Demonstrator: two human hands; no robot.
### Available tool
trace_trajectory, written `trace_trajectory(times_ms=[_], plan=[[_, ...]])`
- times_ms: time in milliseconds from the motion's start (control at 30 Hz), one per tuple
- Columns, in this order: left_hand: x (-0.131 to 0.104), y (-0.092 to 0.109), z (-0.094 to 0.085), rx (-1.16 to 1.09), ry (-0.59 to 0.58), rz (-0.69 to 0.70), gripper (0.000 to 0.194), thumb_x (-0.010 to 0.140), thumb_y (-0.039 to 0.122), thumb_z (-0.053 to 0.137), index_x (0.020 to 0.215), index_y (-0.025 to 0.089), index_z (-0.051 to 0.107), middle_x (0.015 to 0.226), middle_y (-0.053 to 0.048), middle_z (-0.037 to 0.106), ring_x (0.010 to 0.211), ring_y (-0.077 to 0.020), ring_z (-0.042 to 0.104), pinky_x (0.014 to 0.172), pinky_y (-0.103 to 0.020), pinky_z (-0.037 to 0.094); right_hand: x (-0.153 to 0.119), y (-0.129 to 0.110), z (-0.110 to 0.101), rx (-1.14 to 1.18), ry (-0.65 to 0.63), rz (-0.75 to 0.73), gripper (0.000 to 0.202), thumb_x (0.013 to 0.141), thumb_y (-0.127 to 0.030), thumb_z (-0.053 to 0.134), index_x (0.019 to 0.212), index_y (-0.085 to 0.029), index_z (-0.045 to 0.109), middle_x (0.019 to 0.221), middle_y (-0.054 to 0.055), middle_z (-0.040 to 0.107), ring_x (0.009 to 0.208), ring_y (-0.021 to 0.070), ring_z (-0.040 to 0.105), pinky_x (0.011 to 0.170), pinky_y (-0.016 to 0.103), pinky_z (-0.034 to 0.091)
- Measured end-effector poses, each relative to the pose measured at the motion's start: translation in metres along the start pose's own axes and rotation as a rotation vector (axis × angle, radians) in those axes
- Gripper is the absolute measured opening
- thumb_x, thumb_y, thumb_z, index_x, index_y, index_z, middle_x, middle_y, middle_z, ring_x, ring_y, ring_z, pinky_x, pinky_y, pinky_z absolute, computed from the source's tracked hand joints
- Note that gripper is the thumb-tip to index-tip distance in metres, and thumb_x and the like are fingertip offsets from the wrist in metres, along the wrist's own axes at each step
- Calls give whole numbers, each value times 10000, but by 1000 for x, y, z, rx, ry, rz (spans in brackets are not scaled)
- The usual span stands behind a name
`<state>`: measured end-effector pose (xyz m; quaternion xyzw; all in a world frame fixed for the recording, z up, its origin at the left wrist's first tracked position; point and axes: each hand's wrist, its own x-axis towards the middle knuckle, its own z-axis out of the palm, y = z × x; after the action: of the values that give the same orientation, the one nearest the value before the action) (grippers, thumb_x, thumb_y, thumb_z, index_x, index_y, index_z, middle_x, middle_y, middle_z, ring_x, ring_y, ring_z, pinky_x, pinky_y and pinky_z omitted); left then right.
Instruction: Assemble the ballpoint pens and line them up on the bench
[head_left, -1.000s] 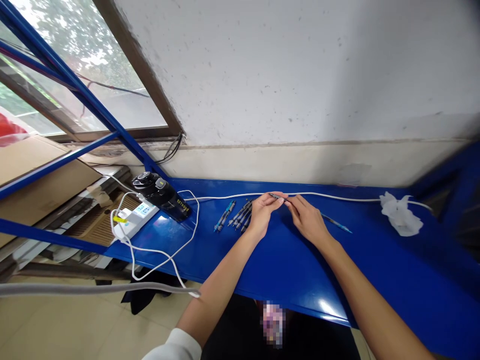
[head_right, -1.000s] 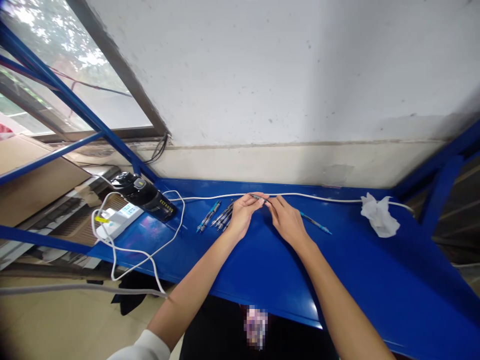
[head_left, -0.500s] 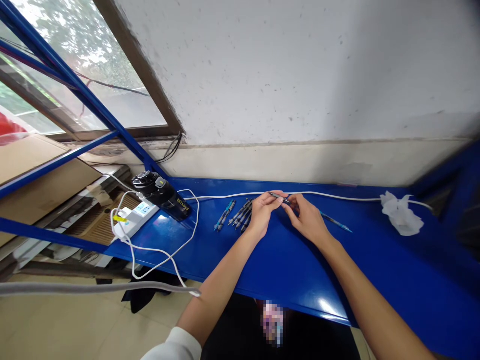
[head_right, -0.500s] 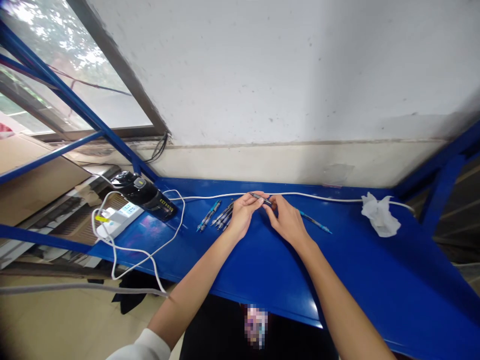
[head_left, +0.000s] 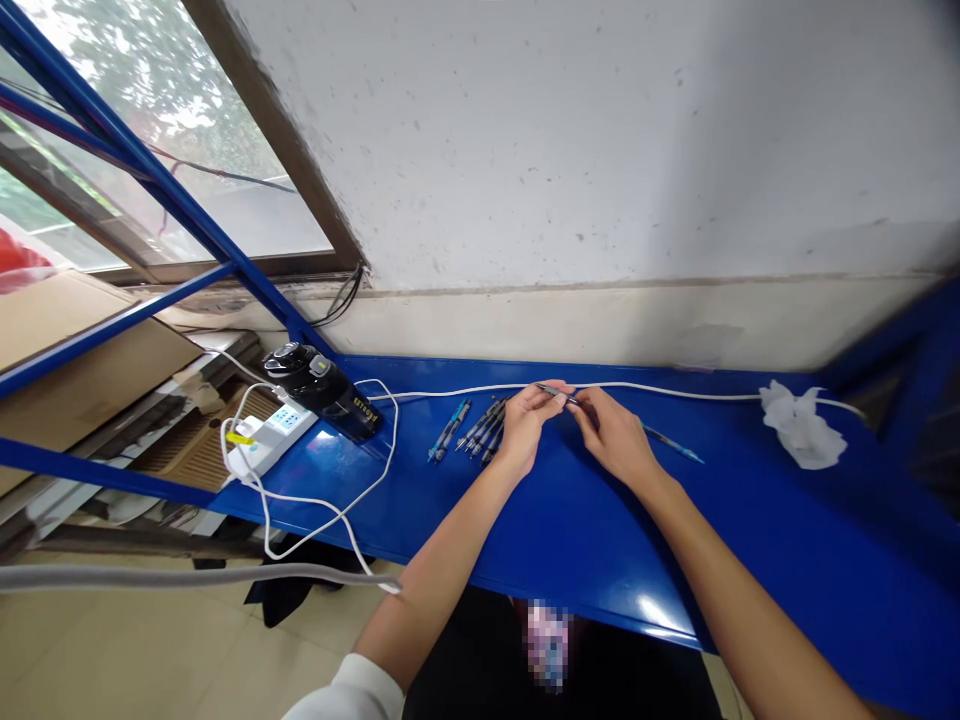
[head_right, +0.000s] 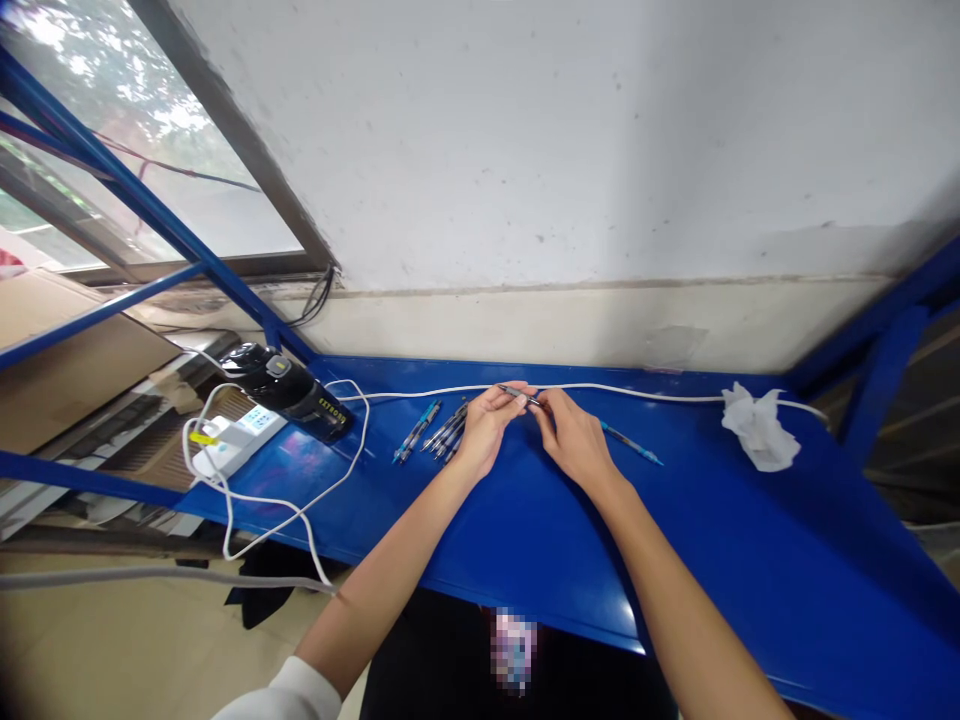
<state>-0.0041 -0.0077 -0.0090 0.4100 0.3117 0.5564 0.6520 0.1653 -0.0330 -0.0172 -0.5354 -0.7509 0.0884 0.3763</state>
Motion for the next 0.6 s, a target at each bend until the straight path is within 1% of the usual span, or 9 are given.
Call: trace_trajectory(times_ms=[167,300,467,533,600], plan=[[1,-2,0,34,49,-24,330,797,355,926,1085,217,842,1145,-93,810,1078,-236,713,969,-357,493,1,-2,-2,-45,2,-32,287,1148,-425,435,1171,-241,653,1108,93,756,877,241,717,687,330,454],[1,-3,0,46,49,-14,331,827,408,909,1093,222,844,1137,-93,804,1080,-234,708,949,-352,497,1,-2,-2,-77,-2,-44,377,1162,-443,369,1157,-240,687,1079,105,743,885,246,718,672,332,461],[1,-2,0,27,44,-14,353,797,404,929,1076,205,845,1103,-103,815,1029,-237,720,977,-383,487,0,1,-1,-9,17,-14,290,1123,-483,498,1198,-243,642,1038,79,768,855,239,732,694,328,485],[1,-1,0,27,32,-8,358,801,396,928,1090,204,843,1123,-110,818,1038,-242,721,1000,-395,480,0,2,0,-12,6,-23,293,1138,-471,457,1155,-246,644,1021,78,764,836,238,723,680,326,469],[1,-1,0,32,18,-5,358,814,385,919,1115,208,839,1146,-113,821,1056,-245,721,1019,-403,474,0,2,0,-35,-3,-41,343,1158,-459,392,1127,-247,659,1025,87,754,846,241,718,674,326,457]])
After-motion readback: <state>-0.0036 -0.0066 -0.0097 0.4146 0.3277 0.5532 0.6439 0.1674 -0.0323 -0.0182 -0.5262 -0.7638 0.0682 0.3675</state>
